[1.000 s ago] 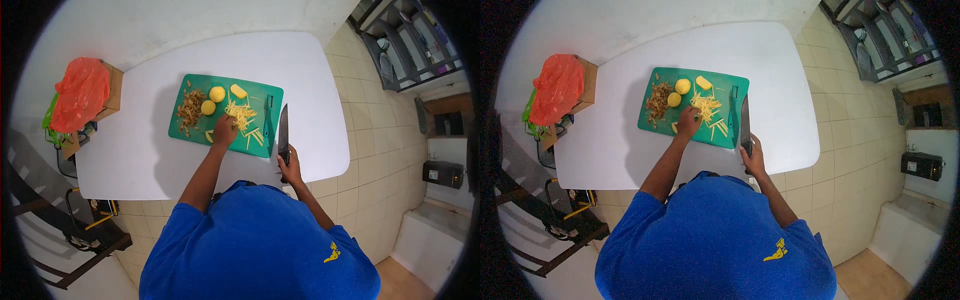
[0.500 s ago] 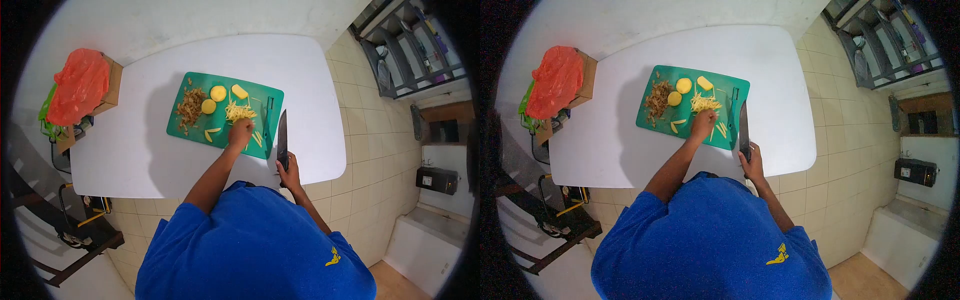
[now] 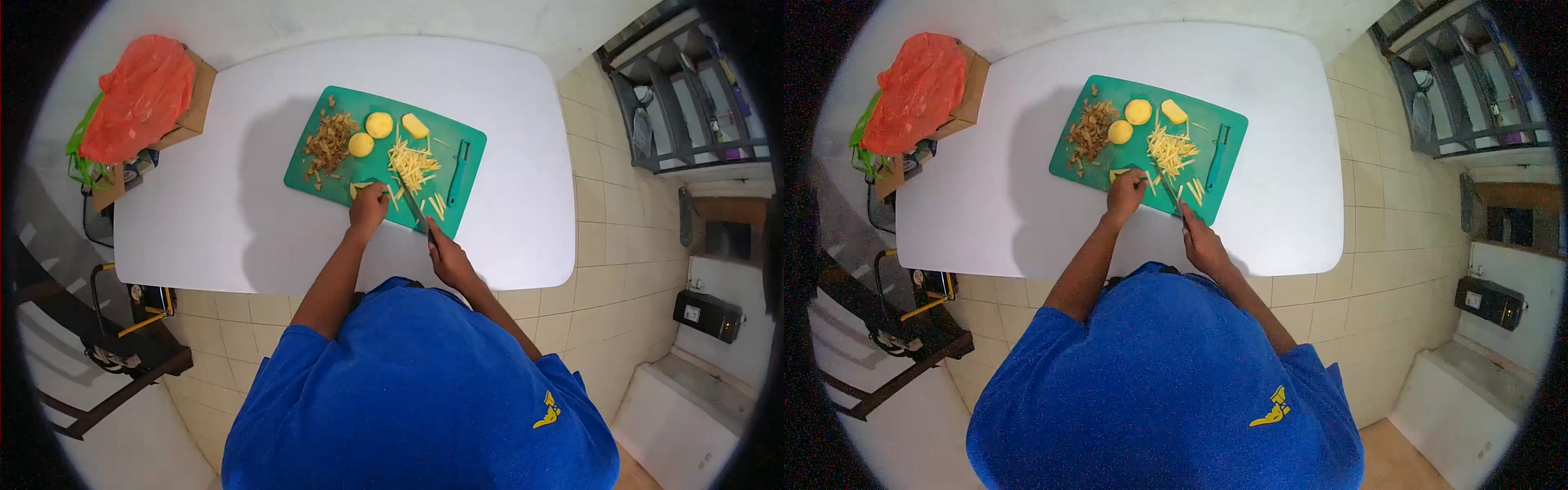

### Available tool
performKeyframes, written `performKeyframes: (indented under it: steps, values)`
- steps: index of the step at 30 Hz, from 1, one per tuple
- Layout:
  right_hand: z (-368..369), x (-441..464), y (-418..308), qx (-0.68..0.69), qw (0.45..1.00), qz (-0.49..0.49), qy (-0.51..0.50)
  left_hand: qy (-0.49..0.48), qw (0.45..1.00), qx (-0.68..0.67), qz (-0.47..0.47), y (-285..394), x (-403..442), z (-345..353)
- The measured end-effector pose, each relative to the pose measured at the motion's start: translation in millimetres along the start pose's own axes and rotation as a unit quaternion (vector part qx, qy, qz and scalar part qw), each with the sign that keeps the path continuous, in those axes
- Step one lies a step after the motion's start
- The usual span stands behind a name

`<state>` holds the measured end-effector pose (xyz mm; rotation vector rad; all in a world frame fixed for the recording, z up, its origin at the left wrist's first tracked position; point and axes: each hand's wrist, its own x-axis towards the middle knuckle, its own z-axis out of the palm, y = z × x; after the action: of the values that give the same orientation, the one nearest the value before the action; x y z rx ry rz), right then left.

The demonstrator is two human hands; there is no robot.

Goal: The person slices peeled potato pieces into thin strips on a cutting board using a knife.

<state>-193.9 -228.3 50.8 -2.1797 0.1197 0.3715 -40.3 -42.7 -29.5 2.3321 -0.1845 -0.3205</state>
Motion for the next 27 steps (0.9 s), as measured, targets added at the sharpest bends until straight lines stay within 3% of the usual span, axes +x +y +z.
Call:
performKeyframes:
  steps: [7, 11, 17, 22, 25, 27]
  values:
    - [0, -4, -8, -0.066, 0.997, 0.03, 0.013, -0.003, 0.991, 0.113, -0.072, 26, -3, -1]
    - [-9, -14, -21, -0.074, 0.995, 0.059, -0.028, -0.013, 0.987, 0.126, -0.101, 25, -4, -9]
    - [-1, -15, -13, -0.1, 0.992, 0.051, -0.049, 0.013, 0.996, 0.022, -0.085, -6, -2, 0]
    - [-8, -10, -23, -0.117, 0.989, 0.092, -0.01, -0.022, 0.997, 0.035, -0.072, 2, -21, -10]
    - [-11, -7, -19, -0.095, 0.995, 0.027, 0.035, -0.039, 0.999, 0.007, -0.037, 2, -26, -4]
    - [-14, -6, -25, -0.092, 0.995, 0.036, 0.014, -0.041, 0.999, -0.016, -0.008, 1, -27, 3]
